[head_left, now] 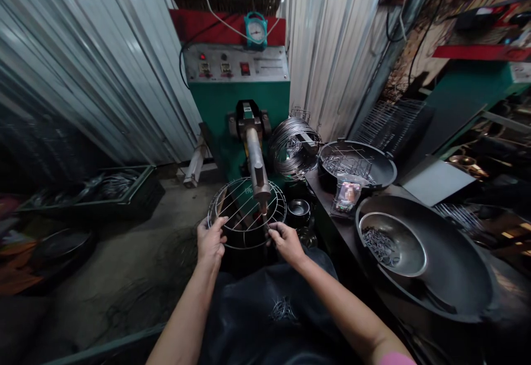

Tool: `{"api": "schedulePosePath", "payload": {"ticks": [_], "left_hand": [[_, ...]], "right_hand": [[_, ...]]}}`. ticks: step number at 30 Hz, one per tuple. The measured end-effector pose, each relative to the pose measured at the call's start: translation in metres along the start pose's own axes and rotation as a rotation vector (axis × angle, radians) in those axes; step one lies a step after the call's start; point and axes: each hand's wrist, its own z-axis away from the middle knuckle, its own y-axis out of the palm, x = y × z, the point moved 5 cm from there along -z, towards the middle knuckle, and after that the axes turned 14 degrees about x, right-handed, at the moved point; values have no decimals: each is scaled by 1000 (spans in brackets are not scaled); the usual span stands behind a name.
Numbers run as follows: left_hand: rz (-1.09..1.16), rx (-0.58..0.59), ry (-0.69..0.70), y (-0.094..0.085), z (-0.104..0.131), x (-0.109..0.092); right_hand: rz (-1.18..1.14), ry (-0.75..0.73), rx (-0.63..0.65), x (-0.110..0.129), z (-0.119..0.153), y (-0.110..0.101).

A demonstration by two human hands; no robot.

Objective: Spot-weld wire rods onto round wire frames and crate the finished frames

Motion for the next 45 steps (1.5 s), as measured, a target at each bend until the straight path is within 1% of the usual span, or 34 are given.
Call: {"api": "schedulePosePath", "payload": {"ticks": [3, 10, 17, 21, 23, 24, 26, 28, 29, 30, 32, 34, 35, 36, 38, 41, 43, 45], "left_hand": [[-13, -22, -17, 0, -2, 1], [20, -28, -18, 2, -9, 2], [-2, -78, -66, 3, -12, 1], [-20, -124, -52, 4, -9, -1], [-29, -121, -53, 2, -7, -4], [-27, -102, -64, 1, -6, -4], [-1, -41, -110, -7, -5, -2], [57, -12, -180, -23, -2, 7], [84, -3, -209, -33, 1, 14], [109, -1, -242, -44, 4, 24], [157, 17, -318, -63, 15, 48], [187, 47, -389, -77, 29, 77], [191, 56, -400, -82, 36, 90], [195, 49, -374, -87, 41, 101], [199, 17, -240, -96, 49, 112], [173, 23, -54, -104, 57, 114], [137, 41, 15, -105, 60, 110], [110, 55, 46, -105, 61, 107]], "right_hand": [[-6, -13, -3, -1, -1, -2], [-42, -30, 4, -1, -14, -4], [-35, -35, -2, 0, -23, -7], [-108, 22, 11, -1, -26, -1], [-120, 63, 13, -1, -21, -2], [-95, 68, 8, 0, -15, -6], [26, 42, -15, -2, 4, -21], [237, 35, -12, -8, 30, -42], [360, 80, 41, -15, 45, -51], [483, 163, 124, -24, 59, -57], [698, 352, 336, -45, 85, -60], [871, 488, 548, -61, 103, -52], [947, 522, 636, -66, 107, -44], [1012, 543, 701, -70, 110, -35], [1108, 569, 772, -74, 109, -16], [1163, 608, 804, -80, 109, 10], [1189, 618, 817, -84, 114, 23], [1219, 606, 805, -89, 121, 32]]}}
